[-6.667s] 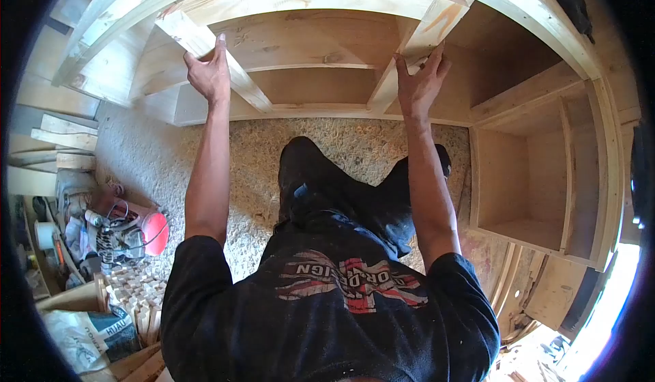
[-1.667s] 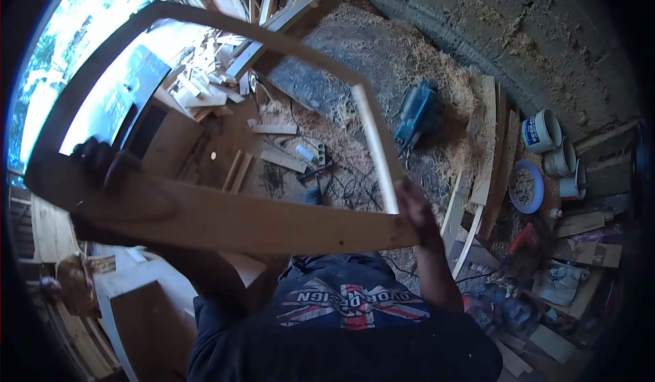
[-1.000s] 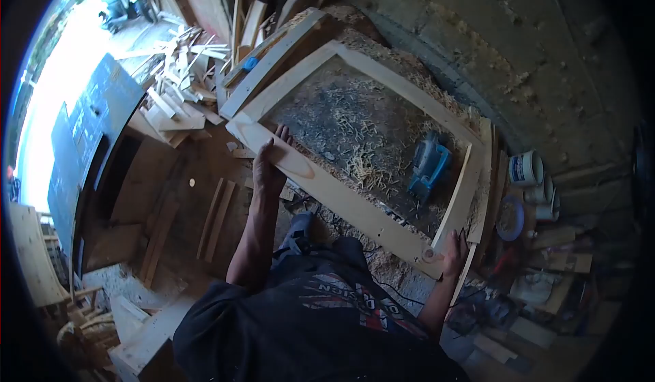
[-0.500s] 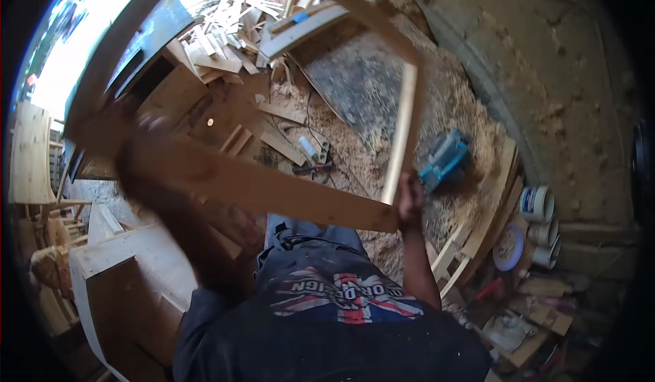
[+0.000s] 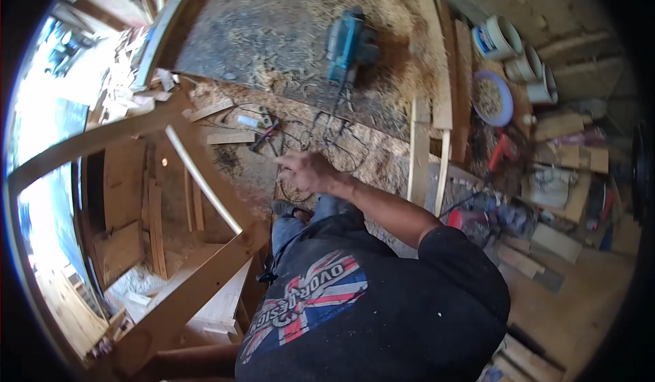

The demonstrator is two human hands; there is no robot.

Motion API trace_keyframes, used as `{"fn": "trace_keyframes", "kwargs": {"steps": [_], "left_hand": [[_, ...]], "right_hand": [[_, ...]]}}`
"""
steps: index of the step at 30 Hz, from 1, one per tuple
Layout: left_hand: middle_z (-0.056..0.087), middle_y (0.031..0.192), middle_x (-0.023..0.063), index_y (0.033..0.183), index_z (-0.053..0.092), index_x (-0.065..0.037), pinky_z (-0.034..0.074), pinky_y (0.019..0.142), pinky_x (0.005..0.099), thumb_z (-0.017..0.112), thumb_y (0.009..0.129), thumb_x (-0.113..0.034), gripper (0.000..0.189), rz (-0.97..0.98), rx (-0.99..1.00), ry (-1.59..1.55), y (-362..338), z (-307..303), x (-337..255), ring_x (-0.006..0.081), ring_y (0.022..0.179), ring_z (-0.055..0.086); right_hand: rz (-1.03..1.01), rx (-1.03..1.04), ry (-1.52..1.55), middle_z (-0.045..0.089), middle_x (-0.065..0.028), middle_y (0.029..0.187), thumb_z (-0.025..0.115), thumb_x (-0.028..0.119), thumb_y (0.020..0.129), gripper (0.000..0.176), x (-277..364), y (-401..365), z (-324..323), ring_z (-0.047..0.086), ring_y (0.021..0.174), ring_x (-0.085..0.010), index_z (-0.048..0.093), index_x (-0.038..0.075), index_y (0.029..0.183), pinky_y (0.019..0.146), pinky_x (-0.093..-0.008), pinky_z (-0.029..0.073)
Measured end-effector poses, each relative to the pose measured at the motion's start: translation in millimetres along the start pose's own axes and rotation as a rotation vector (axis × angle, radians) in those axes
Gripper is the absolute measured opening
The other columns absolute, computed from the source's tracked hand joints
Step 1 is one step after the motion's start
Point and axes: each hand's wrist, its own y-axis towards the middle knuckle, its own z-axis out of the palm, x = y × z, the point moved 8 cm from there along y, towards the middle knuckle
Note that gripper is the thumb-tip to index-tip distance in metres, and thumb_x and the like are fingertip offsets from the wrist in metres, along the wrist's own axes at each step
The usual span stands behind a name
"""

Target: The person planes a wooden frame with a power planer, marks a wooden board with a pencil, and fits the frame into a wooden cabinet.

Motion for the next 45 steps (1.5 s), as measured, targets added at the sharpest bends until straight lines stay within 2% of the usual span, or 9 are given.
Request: {"fn": "trace_keyframes", "kwargs": {"steps": [5, 13, 16, 19, 23, 29, 34, 40, 45], "left_hand": [[0.068, 0.128, 0.0204, 0.124, 0.067, 0.005, 0.058, 0.093, 0.0405, 0.067, 0.099, -0.023, 0.037, -0.023, -0.027, -0.337, 1, 2, -121, 0.0339, 0.11, 0.07], [0.068, 0.127, 0.021, 0.125, 0.067, 0.004, 0.059, 0.093, 0.0406, 0.066, 0.101, -0.021, 0.035, -0.104, -0.102, -0.501, -42, -5, -145, 0.0334, 0.11, 0.07], [0.055, 0.144, 0.0254, 0.141, 0.053, 0.006, 0.052, 0.101, 0.0472, 0.054, 0.102, -0.042, 0.062, -0.706, -0.13, -0.952, -100, 24, -80, 0.0327, 0.12, 0.059], [0.058, 0.132, 0.0176, 0.144, 0.046, 0.005, 0.047, 0.099, 0.0414, 0.058, 0.096, -0.024, 0.058, -1.121, -0.236, -1.636, -89, 36, -111, 0.0255, 0.106, 0.058], [0.057, 0.118, 0.0165, 0.142, 0.04, 0.01, 0.045, 0.095, 0.041, 0.058, 0.093, -0.011, 0.057, -1.122, -0.322, -1.926, -97, 49, -105, 0.0254, 0.101, 0.054], [0.058, 0.12, 0.0139, 0.148, 0.039, 0.001, 0.048, 0.091, 0.0403, 0.06, 0.092, -0.013, 0.062, -1.227, -0.396, -2.029, -112, 86, -114, 0.024, 0.098, 0.054], [0.059, 0.125, 0.0141, 0.151, 0.039, 0.001, 0.049, 0.092, 0.04, 0.055, 0.103, -0.021, 0.055, -1.282, -0.336, -1.997, -112, 101, -135, 0.0251, 0.101, 0.056], [0.054, 0.139, 0.0139, 0.157, 0.034, -0.007, 0.052, 0.094, 0.0395, 0.052, 0.101, -0.065, 0.083, -1.332, -0.124, -1.974, -122, 121, -150, 0.0247, 0.106, 0.06], [0.044, 0.155, 0.0173, 0.161, 0.027, -0.011, 0.051, 0.107, 0.0444, 0.047, 0.098, -0.073, 0.091, -1.271, -0.027, -1.969, -122, 114, -152, 0.031, 0.127, 0.058]], "right_hand": [[0.439, -0.851, -0.25, 0.072, -0.0121, 0.091, 0.066, 0.014, 0.094, 0.011, -143, -117, -133, 0.072, 0.083, -0.0313, 0.071, 0.008, 0.101, 0.073, -0.0431, 0.057], [1.0, -0.499, -0.702, 0.074, -0.0247, 0.093, 0.044, 0.029, 0.103, 0.043, -334, -137, -177, 0.073, 0.092, -0.0423, 0.075, -0.001, 0.096, 0.078, -0.053, 0.056], [0.709, -0.4, -0.88, 0.071, -0.029, 0.102, 0.053, 0.016, 0.1, 0.031, -347, -133, -182, 0.072, 0.098, -0.0439, 0.053, -0.002, 0.125, 0.085, -0.0546, 0.057], [1.132, -0.355, -0.361, 0.072, -0.0203, 0.093, 0.056, 0.015, 0.099, 0.04, -176, -115, -182, 0.074, 0.078, -0.0302, 0.049, -0.001, 0.135, 0.068, -0.0423, 0.059], [0.79, -0.663, 0.525, 0.068, -0.0122, 0.115, 0.06, 0.026, 0.103, 0.042, -200, -144, -181, 0.071, 0.077, -0.0185, 0.054, 0.009, 0.141, 0.062, -0.0268, 0.053], [0.173, -0.87, 0.198, 0.062, -0.0027, 0.074, 0.069, 0.019, 0.102, 0.018, -14, -73, -176, 0.062, 0.067, -0.011, 0.057, 0.007, 0.099, 0.058, -0.0242, 0.046], [-0.096, -0.349, 0.719, 0.071, -0.0166, 0.088, 0.049, 0.056, 0.106, 0.074, 163, 19, -41, 0.071, 0.072, -0.0197, 0.044, -0.005, 0.147, 0.058, -0.0282, 0.056], [-0.321, 0.176, 1.13, 0.067, -0.0087, 0.081, 0.065, 0.009, 0.101, 0.012, 305, 78, 96, 0.067, 0.062, -0.0117, 0.066, -0.003, 0.104, 0.051, -0.0237, 0.054], [-0.406, 0.288, 0.992, 0.071, -0.0048, 0.08, 0.068, 0.006, 0.095, 0.011, 407, 97, 154, 0.066, 0.065, -0.0079, 0.071, -0.002, 0.102, 0.058, -0.0238, 0.053]]}}
